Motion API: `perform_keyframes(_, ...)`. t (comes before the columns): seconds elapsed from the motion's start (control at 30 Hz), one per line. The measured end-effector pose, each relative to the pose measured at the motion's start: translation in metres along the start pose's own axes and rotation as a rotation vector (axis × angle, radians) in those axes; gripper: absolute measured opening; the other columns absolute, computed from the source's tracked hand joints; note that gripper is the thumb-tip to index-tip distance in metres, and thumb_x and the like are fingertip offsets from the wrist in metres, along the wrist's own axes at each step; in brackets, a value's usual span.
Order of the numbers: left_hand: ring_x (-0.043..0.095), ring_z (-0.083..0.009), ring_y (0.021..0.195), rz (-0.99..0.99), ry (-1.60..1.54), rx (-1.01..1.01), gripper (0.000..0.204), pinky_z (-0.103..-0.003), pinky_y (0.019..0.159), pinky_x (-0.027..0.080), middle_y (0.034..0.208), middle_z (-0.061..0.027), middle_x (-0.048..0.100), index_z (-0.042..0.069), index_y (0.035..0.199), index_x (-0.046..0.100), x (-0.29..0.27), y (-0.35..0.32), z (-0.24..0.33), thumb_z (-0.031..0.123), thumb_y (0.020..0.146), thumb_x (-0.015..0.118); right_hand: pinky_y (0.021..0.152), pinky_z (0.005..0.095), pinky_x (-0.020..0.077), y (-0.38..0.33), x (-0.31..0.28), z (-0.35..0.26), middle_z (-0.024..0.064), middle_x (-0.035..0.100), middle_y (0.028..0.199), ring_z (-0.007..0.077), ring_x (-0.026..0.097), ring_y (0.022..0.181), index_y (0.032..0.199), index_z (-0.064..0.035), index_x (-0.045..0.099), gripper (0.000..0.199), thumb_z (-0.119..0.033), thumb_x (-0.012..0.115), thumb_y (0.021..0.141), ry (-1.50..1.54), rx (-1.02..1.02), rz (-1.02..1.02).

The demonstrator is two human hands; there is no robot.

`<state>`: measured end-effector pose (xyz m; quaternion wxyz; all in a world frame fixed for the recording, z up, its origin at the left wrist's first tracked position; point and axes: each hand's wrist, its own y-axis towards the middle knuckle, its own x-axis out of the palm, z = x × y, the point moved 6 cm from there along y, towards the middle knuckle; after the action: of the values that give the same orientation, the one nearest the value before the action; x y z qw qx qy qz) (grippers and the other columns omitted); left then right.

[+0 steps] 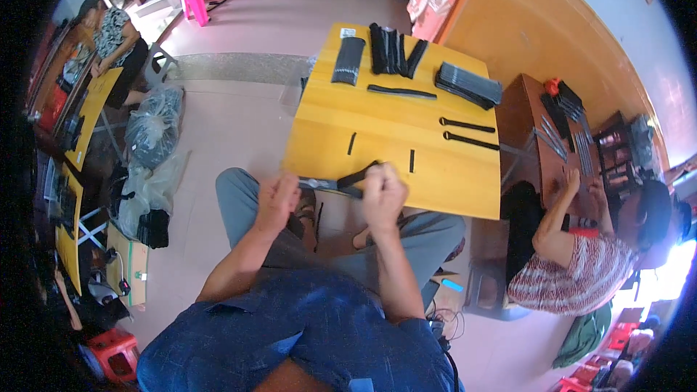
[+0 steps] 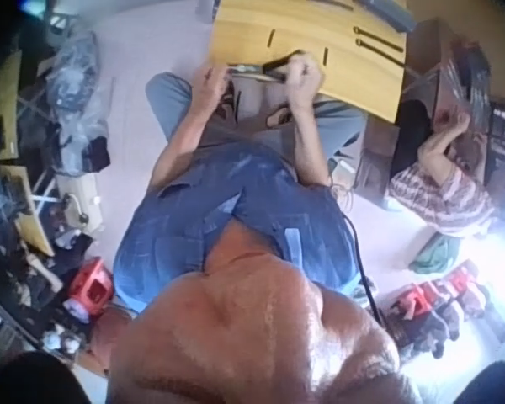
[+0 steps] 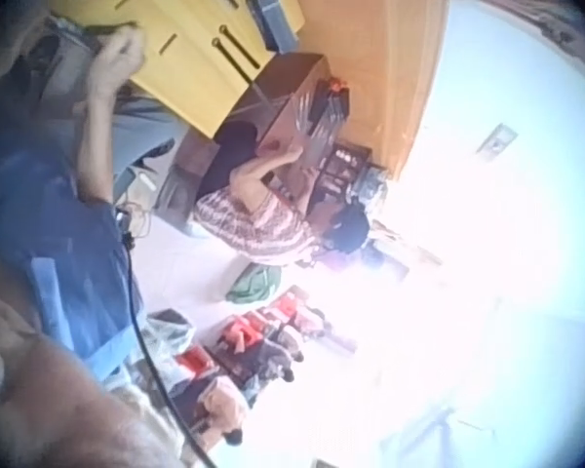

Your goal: Assembling plastic fasteners or clips onto black fabric straps.

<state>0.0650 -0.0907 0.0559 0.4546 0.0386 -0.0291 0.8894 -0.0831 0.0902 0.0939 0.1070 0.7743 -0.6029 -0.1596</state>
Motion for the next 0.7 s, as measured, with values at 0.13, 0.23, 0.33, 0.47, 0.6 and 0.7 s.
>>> perform_keyframes(0.13, 0.042, -0.0062, 0.050, 0.157, -0.285, -0.044, 0.034, -0.024, 0.044, 0.033, 0.061, 0.0046, 0.044, 0.013, 0.078, 0.052, -0.012, -0.007, 0.001, 0.029, 0.107, 0.056, 0.050, 0.0253, 0.0363, 0.029, -0.059, 0.010, -0.0025, 0.046, 0.061, 0.0063, 0.044, 0.055, 0.075, -0.0088, 0.046, 0.031, -0.013, 0.052, 0.104, 0.048, 0.035, 0.250)
perform_keyframes(0.23, 0.041, -0.0071, 0.049, 0.257, -0.382, -0.026, 0.035, -0.025, 0.044, 0.034, 0.061, 0.0033, 0.045, 0.013, 0.077, 0.051, -0.017, -0.010, 0.013, 0.029, 0.107, 0.055, 0.050, 0.0252, 0.0353, 0.051, -0.095, 0.018, -0.0026, 0.046, 0.062, 0.0067, 0.043, 0.053, 0.077, -0.0112, 0.047, 0.029, -0.017, 0.054, 0.105, 0.197, 0.068, 0.394)
perform_keyframes(0.33, 0.041, -0.0070, 0.049, 0.217, -0.331, -0.015, 0.034, -0.025, 0.045, 0.035, 0.061, 0.0031, 0.045, 0.012, 0.078, 0.050, -0.025, -0.008, 0.012, 0.029, 0.107, 0.054, 0.049, 0.0253, 0.0353, 0.061, -0.119, 0.034, -0.0023, 0.047, 0.062, 0.0070, 0.043, 0.052, 0.078, -0.0115, 0.048, 0.028, -0.017, 0.054, 0.104, 0.289, 0.067, 0.466)
perform_keyframes(0.47, 0.041, -0.0071, 0.049, 0.211, -0.316, 0.006, 0.033, -0.025, 0.045, 0.035, 0.060, 0.0032, 0.044, 0.012, 0.079, 0.050, -0.015, -0.014, 0.019, 0.028, 0.107, 0.054, 0.050, 0.0252, 0.0361, 0.068, -0.125, 0.040, -0.0018, 0.046, 0.061, 0.0071, 0.045, 0.054, 0.079, -0.0120, 0.048, 0.026, -0.016, 0.051, 0.104, 0.235, 0.065, 0.465)
perform_keyframes(0.6, 0.041, -0.0077, 0.048, 0.389, -0.474, -0.004, 0.033, -0.025, 0.044, 0.035, 0.060, 0.0024, 0.045, 0.014, 0.079, 0.048, -0.050, -0.011, 0.002, 0.029, 0.107, 0.056, 0.047, 0.0271, 0.0364, 0.076, -0.187, 0.083, 0.0003, 0.048, 0.060, 0.0111, 0.045, 0.049, 0.077, -0.0098, 0.051, 0.022, -0.015, 0.057, 0.097, 0.146, 0.159, 0.765)
perform_keyframes(0.7, 0.041, -0.0077, 0.049, 0.508, -0.367, 0.010, 0.036, -0.026, 0.043, 0.032, 0.060, 0.0024, 0.044, 0.014, 0.080, 0.047, -0.115, -0.008, -0.002, 0.036, 0.108, 0.054, 0.048, 0.0282, 0.0371, 0.082, -0.242, 0.126, -0.0003, 0.049, 0.061, 0.0093, 0.045, 0.049, 0.076, -0.0108, 0.049, 0.025, -0.020, 0.053, 0.099, 0.106, 0.247, 0.712)
